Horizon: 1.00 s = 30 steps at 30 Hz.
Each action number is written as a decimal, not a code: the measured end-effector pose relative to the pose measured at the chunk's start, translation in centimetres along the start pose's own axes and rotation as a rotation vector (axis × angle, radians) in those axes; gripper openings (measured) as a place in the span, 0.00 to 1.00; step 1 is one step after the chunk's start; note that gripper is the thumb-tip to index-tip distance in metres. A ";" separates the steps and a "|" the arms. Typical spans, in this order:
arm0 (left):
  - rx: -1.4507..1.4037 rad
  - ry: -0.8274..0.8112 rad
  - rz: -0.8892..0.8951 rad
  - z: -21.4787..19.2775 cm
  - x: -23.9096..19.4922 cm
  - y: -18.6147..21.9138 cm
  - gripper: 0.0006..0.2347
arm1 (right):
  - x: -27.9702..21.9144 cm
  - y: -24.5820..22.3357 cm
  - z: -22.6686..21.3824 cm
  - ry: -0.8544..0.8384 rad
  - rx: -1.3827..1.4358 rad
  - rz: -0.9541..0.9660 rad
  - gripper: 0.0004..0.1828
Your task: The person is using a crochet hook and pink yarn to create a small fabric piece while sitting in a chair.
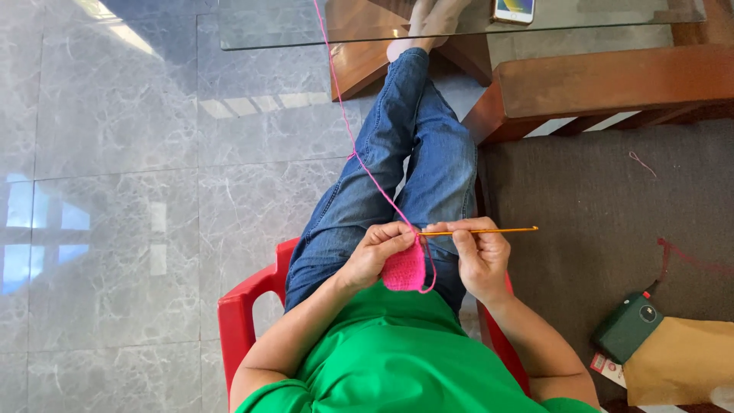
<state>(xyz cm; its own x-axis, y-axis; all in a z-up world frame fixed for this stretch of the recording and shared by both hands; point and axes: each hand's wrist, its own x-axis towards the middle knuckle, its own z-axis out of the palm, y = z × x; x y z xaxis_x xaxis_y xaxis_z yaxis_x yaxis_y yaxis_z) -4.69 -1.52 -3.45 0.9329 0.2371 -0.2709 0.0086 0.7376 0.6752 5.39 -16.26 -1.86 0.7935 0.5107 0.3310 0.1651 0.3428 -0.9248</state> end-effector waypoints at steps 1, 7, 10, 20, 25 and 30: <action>0.000 -0.001 0.000 -0.3 0.1 -0.3 0.05 | 0.0 -0.3 0.3 0.000 0.000 -0.001 0.08; 0.002 -0.030 0.019 -0.9 0.2 -1.1 0.05 | -0.1 -0.3 0.0 -0.003 -0.037 -0.034 0.08; 0.006 -0.032 0.024 -1.1 0.2 -1.3 0.06 | -0.1 -0.4 -0.1 -0.024 -0.073 -0.028 0.07; 0.270 -0.091 0.220 -2.1 0.1 -1.8 0.04 | 0.3 -0.3 0.8 0.019 -0.018 -0.014 0.08; 0.386 -0.112 0.329 -2.7 0.3 -2.3 0.02 | 0.0 1.0 0.5 0.034 0.138 0.027 0.09; 0.525 -0.019 0.455 -1.1 0.3 -1.2 0.05 | -0.8 3.0 0.4 0.048 0.268 0.125 0.10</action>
<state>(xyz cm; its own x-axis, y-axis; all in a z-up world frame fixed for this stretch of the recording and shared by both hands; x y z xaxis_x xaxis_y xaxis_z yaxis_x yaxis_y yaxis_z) -4.86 -1.67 -5.11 0.8912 0.4355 0.1270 -0.2169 0.1632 0.9625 4.95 -15.34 -4.79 0.8256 0.5266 0.2029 -0.0910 0.4790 -0.8731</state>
